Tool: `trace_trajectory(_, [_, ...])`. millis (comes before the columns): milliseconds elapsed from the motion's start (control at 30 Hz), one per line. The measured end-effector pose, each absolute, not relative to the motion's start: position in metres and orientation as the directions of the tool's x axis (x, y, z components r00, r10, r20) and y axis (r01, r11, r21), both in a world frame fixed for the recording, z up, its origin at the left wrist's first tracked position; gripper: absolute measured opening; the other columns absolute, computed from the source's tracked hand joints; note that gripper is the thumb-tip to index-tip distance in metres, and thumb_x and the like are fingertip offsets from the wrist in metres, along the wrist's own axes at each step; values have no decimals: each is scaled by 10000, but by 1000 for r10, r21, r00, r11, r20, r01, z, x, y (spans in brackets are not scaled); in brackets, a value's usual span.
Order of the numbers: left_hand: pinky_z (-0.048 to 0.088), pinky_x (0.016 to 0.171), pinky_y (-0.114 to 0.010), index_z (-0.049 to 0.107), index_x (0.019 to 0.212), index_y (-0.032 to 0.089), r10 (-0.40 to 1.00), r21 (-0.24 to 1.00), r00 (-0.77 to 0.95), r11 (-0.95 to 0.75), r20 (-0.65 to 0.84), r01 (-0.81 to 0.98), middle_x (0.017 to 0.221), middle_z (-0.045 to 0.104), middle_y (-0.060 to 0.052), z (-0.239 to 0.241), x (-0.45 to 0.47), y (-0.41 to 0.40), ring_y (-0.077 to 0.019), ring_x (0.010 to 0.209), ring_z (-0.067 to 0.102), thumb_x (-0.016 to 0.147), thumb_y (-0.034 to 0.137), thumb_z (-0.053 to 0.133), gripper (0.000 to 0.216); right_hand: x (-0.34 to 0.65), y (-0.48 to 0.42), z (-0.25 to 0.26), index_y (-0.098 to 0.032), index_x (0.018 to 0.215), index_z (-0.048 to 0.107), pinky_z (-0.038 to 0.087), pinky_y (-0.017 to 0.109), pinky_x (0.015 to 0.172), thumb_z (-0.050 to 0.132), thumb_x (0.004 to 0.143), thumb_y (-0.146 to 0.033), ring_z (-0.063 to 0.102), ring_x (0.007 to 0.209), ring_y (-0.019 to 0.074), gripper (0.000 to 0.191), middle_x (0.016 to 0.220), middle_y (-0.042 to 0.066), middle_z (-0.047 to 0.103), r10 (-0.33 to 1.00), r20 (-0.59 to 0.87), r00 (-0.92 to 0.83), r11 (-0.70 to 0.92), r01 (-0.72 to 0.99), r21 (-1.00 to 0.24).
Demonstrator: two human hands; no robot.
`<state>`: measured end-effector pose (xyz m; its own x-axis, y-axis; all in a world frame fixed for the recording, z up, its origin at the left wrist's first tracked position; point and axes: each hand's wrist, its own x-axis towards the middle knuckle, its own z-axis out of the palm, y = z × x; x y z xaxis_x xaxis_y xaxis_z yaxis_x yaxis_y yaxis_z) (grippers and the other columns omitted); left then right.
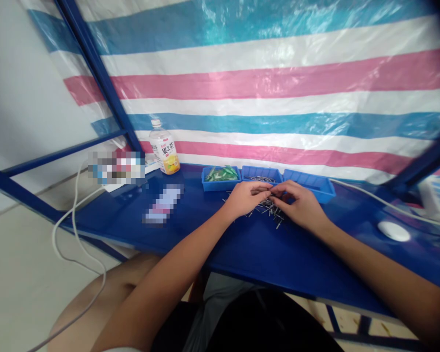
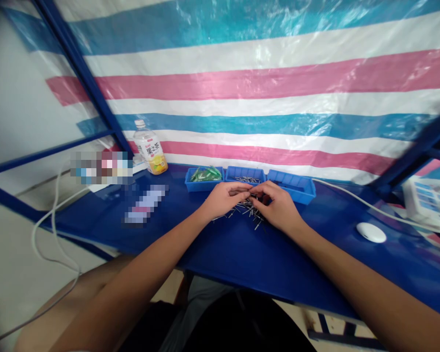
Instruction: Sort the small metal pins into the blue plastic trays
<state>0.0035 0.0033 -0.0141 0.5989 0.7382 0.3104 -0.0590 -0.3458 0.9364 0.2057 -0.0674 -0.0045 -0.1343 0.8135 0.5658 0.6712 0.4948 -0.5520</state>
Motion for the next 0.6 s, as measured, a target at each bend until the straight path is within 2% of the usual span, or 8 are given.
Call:
trace_trajectory(67, [627, 1019, -427, 776, 1220, 154, 746, 929, 586, -369, 317, -33, 1155, 816, -128, -12, 2, 3, -237, 1071, 789, 928, 166, 726, 297, 205, -68, -4, -247, 1075, 770, 567, 391, 677, 718, 968, -433, 660, 745, 204, 221, 1038, 87, 744, 822, 549, -148, 494, 665, -560])
trace_trajectory(167, [632, 980, -414, 715, 1345, 175, 775, 935, 558, -355, 296, -3, 1083, 825, -114, -9, -1, 2, -228, 1003, 798, 907, 134, 740, 440, 203, -71, -1, -254, 1061, 776, 573, 392, 700, 702, 982, -436, 693, 804, 223, 212, 1048, 84, 754, 832, 535, -146, 490, 645, -587])
trace_trajectory(300, [639, 876, -386, 610, 1466, 195, 817, 939, 505, -343, 279, 37, 1019, 819, -107, -7, -2, 0, -232, 938, 791, 859, 216, 842, 650, 201, -73, 0, -251, 1005, 744, 594, 391, 715, 688, 991, -437, 710, 821, 234, 196, 997, 77, 759, 835, 545, -72, 464, 625, -628])
trace_trajectory(367, [636, 848, -376, 580, 1489, 198, 824, 936, 494, -348, 278, 53, 1008, 812, -102, -6, -1, -1, -225, 904, 786, 829, 256, 884, 729, 201, -74, 0, -253, 1065, 730, 609, 395, 718, 687, 989, -426, 717, 824, 239, 194, 1008, 79, 758, 839, 543, -42, 449, 616, -647])
trace_trajectory(433, [634, 818, -365, 565, 1499, 201, 821, 935, 500, -349, 275, 59, 1009, 805, -97, -5, -1, -2, -207, 849, 778, 815, 252, 896, 761, 202, -74, 1, -266, 1190, 728, 623, 412, 745, 652, 1007, -392, 724, 881, 256, 235, 1061, 91, 752, 827, 555, -86, 475, 635, -609])
trace_trajectory(500, [632, 808, -359, 576, 1485, 200, 813, 932, 515, -356, 271, 70, 1003, 802, -89, -5, 0, -2, -194, 819, 771, 813, 218, 886, 741, 203, -74, 2, -284, 1281, 723, 628, 438, 806, 597, 1027, -336, 721, 973, 275, 288, 1122, 103, 739, 793, 584, -176, 532, 666, -522])
trace_trajectory(600, [631, 853, -368, 622, 1432, 190, 804, 916, 520, -390, 288, 94, 986, 807, -82, -5, 0, -2, -197, 852, 773, 809, 178, 872, 671, 204, -73, 2, -296, 1267, 740, 621, 468, 890, 556, 1030, -273, 715, 1043, 284, 301, 1168, 112, 716, 744, 610, -273, 593, 691, -413])
